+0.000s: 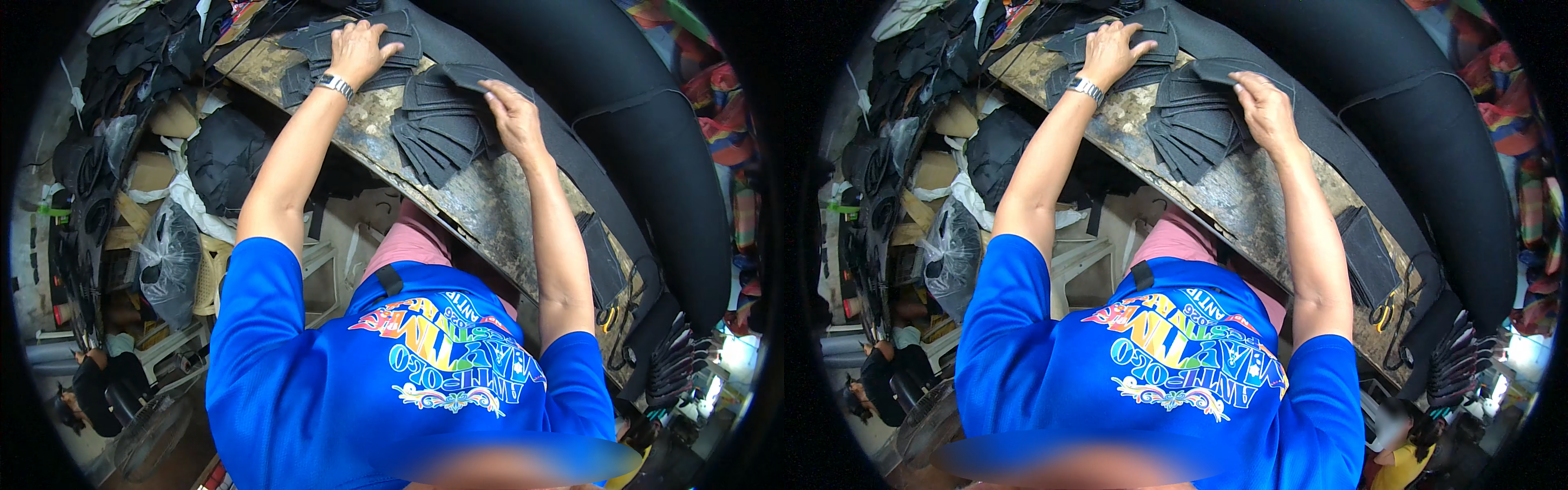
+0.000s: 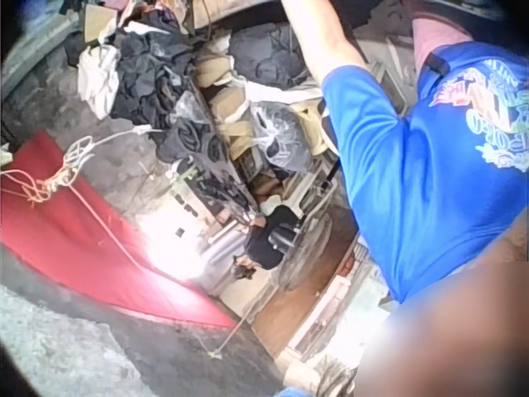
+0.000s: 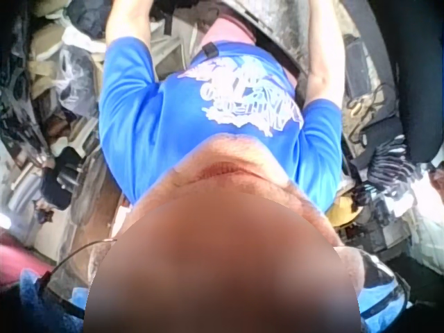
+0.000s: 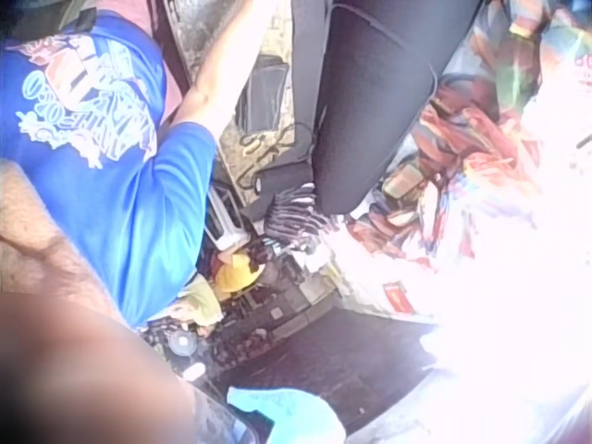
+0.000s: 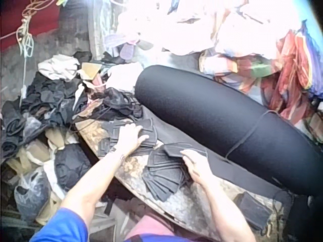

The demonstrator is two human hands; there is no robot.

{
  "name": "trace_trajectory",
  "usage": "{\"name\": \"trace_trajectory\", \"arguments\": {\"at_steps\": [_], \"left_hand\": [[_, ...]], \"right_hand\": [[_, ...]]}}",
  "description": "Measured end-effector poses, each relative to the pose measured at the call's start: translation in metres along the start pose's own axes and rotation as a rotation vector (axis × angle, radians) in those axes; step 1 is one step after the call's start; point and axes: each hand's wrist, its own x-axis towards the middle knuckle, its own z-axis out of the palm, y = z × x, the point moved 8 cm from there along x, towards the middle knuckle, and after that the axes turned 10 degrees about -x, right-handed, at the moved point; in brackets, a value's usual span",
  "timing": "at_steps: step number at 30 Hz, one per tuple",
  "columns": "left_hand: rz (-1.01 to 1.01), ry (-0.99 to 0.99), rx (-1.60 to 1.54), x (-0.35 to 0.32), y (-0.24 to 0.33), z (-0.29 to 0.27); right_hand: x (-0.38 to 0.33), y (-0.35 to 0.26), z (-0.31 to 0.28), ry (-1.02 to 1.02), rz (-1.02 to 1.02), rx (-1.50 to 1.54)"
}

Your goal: The person repeatedly picks up small black fabric pieces from a workbench, aligns them, and stacks them into a growing pile. The hands handle the pieces one at a time or in small groups, occasionally adjusting the stack to keep it even.

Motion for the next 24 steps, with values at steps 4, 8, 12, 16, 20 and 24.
{"name": "trace_trajectory", "arguments": {"at_steps": [4, 8, 12, 16, 20, 24], "left_hand": [[0.096, 0.105, -0.204, 0.014, -0.006, 0.006], [-0.025, -0.02, -0.308, 0.034, -0.038, 0.045], [-0.004, -0.045, -0.169, 0.046, -0.048, 0.064], [0.117, 0.194, -0.06, 0.045, -0.02, 0.015], [0.346, 0.591, -0.415, 0.038, 0.033, -0.085], [0.123, 0.438, -1.014, 0.005, 0.066, -0.112]], "right_hand": [[-0.03, -0.03, -0.063, 0.225, -0.151, -0.244], [-0.106, -0.048, -0.076, -0.015, -0.126, -0.542], [-0.193, -0.033, -0.021, -0.541, 0.186, -0.459], [-0.206, -0.021, -0.03, -0.337, 0.2, -0.244], [-0.185, -0.011, -0.039, -0.067, 0.107, -0.306], [-0.172, 0.004, -0.018, -0.232, 0.19, -0.328]]}}
